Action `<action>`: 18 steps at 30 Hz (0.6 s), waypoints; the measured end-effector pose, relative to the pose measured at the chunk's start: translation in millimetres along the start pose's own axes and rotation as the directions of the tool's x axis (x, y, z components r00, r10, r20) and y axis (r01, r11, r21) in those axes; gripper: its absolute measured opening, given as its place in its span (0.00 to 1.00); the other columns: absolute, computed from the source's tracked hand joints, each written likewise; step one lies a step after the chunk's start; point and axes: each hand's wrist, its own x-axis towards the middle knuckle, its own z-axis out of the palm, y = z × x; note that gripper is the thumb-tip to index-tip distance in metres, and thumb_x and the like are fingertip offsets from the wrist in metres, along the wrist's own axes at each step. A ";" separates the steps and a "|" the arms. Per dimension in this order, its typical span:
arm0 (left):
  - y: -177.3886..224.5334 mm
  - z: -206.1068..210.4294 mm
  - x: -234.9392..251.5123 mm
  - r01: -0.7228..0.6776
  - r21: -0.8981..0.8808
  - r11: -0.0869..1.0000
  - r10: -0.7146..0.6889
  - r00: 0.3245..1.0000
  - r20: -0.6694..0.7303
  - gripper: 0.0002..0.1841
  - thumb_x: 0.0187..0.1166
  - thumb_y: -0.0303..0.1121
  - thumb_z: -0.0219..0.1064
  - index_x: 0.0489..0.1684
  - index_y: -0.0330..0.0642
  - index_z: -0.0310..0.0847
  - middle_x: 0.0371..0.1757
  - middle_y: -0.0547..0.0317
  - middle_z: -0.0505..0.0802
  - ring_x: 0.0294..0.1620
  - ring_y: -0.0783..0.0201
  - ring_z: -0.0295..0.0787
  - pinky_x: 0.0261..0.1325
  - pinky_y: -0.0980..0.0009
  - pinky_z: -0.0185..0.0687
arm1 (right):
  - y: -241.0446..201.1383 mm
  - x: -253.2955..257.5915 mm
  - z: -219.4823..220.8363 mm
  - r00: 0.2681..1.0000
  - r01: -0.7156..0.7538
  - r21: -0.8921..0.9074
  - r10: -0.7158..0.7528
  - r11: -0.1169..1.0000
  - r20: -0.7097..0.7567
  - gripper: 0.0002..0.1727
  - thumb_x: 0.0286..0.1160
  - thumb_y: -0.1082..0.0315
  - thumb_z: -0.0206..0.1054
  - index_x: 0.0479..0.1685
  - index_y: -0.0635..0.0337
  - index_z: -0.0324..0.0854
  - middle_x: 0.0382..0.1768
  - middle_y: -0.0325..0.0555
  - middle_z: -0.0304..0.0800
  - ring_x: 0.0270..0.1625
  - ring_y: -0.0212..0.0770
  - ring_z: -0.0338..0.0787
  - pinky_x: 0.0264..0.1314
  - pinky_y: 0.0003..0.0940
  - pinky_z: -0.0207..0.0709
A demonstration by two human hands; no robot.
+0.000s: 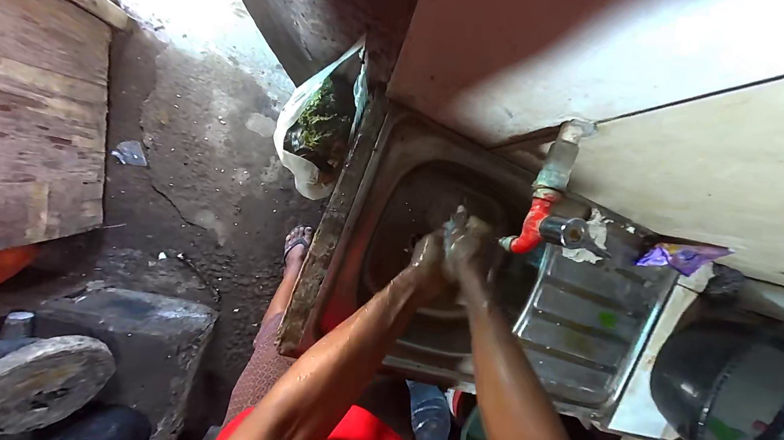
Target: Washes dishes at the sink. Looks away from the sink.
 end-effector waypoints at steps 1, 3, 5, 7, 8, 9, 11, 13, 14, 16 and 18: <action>0.5 5.1 -7.0 0.058 -0.038 0.998 -0.055 0.996 0.065 0.22 0.94 0.47 0.42 0.57 0.43 0.79 0.38 0.56 0.89 0.36 0.64 0.86 0.41 0.64 0.85 | 9.0 16.1 -9.7 0.997 -0.061 0.098 0.057 0.993 0.050 0.30 0.95 0.49 0.49 0.63 0.68 0.84 0.58 0.68 0.89 0.61 0.61 0.90 0.65 0.62 0.80; 12.2 9.6 -19.3 0.137 0.046 0.989 -0.144 0.968 0.205 0.22 0.93 0.45 0.40 0.50 0.42 0.80 0.32 0.58 0.89 0.30 0.65 0.86 0.35 0.68 0.84 | 29.4 27.6 -43.9 0.943 -0.245 0.208 0.183 0.947 0.277 0.22 0.96 0.62 0.50 0.78 0.67 0.73 0.74 0.54 0.80 0.75 0.40 0.79 0.82 0.38 0.69; 26.5 0.7 -12.2 0.118 0.123 0.985 -0.151 0.939 0.309 0.21 0.93 0.46 0.44 0.51 0.44 0.81 0.32 0.59 0.88 0.29 0.67 0.85 0.34 0.70 0.83 | 75.0 29.0 -37.9 0.994 -0.096 0.438 0.064 0.894 0.087 0.14 0.88 0.72 0.57 0.60 0.73 0.81 0.53 0.53 0.88 0.54 0.33 0.86 0.63 0.29 0.79; 35.6 -18.0 8.2 0.076 0.106 0.992 -0.106 0.940 0.325 0.22 0.90 0.51 0.48 0.62 0.48 0.81 0.40 0.58 0.90 0.36 0.64 0.87 0.40 0.65 0.86 | 80.6 27.3 -55.5 0.994 -0.055 0.477 0.004 0.877 0.106 0.11 0.85 0.72 0.61 0.55 0.71 0.82 0.46 0.51 0.88 0.48 0.34 0.85 0.57 0.32 0.80; 40.5 -23.8 15.2 0.057 0.084 0.995 -0.080 0.949 0.304 0.24 0.89 0.55 0.50 0.63 0.49 0.81 0.44 0.57 0.92 0.39 0.63 0.89 0.41 0.63 0.88 | 79.1 29.7 -62.7 0.992 -0.023 0.528 -0.048 0.849 0.121 0.09 0.79 0.75 0.65 0.53 0.69 0.83 0.43 0.48 0.89 0.44 0.32 0.86 0.53 0.31 0.81; 44.9 -29.1 19.8 0.045 0.050 0.998 -0.058 0.955 0.292 0.26 0.88 0.57 0.51 0.68 0.49 0.80 0.51 0.54 0.92 0.46 0.59 0.91 0.48 0.59 0.89 | 77.2 33.6 -64.4 0.984 0.003 0.639 -0.115 0.769 0.134 0.11 0.70 0.77 0.70 0.51 0.62 0.82 0.39 0.41 0.90 0.41 0.27 0.87 0.46 0.26 0.84; 47.6 -34.2 20.8 0.026 -0.004 1.000 -0.024 0.965 0.261 0.28 0.88 0.59 0.50 0.72 0.49 0.78 0.58 0.53 0.92 0.56 0.56 0.90 0.58 0.54 0.88 | 66.7 23.1 -61.7 0.983 0.077 0.724 -0.174 0.686 0.060 0.21 0.65 0.78 0.74 0.59 0.59 0.80 0.45 0.38 0.88 0.47 0.26 0.87 0.51 0.26 0.84; 42.5 -28.2 12.0 0.012 0.002 1.000 -0.012 0.987 0.162 0.29 0.86 0.64 0.47 0.65 0.52 0.81 0.51 0.58 0.92 0.49 0.60 0.89 0.49 0.57 0.87 | 49.7 10.8 -50.4 0.979 0.182 0.618 -0.196 0.765 -0.045 0.28 0.72 0.64 0.78 0.73 0.52 0.79 0.61 0.41 0.91 0.60 0.33 0.90 0.65 0.36 0.87; 35.9 -25.6 9.7 0.013 -0.031 0.999 -0.009 0.990 0.139 0.30 0.86 0.64 0.48 0.65 0.52 0.81 0.51 0.57 0.93 0.48 0.59 0.90 0.48 0.56 0.88 | 40.7 8.2 -40.4 0.974 0.225 0.491 -0.206 0.842 -0.092 0.29 0.75 0.54 0.77 0.76 0.49 0.78 0.62 0.43 0.91 0.60 0.38 0.92 0.64 0.43 0.88; 20.3 -20.8 11.0 -0.015 -0.131 0.991 0.035 0.987 0.156 0.31 0.87 0.64 0.46 0.65 0.50 0.81 0.50 0.55 0.93 0.46 0.59 0.91 0.45 0.57 0.89 | 25.7 3.9 -14.7 0.966 0.222 0.167 -0.194 0.961 -0.172 0.29 0.79 0.45 0.70 0.73 0.53 0.80 0.56 0.51 0.93 0.56 0.48 0.94 0.61 0.57 0.88; 11.3 -17.5 8.4 -0.079 -0.176 0.981 0.109 0.980 0.166 0.30 0.88 0.63 0.44 0.66 0.53 0.81 0.50 0.58 0.94 0.47 0.64 0.91 0.47 0.61 0.90 | 16.9 -11.2 9.8 0.950 0.214 -0.091 -0.229 0.973 -0.214 0.23 0.77 0.52 0.70 0.63 0.59 0.86 0.50 0.57 0.94 0.55 0.58 0.93 0.62 0.66 0.82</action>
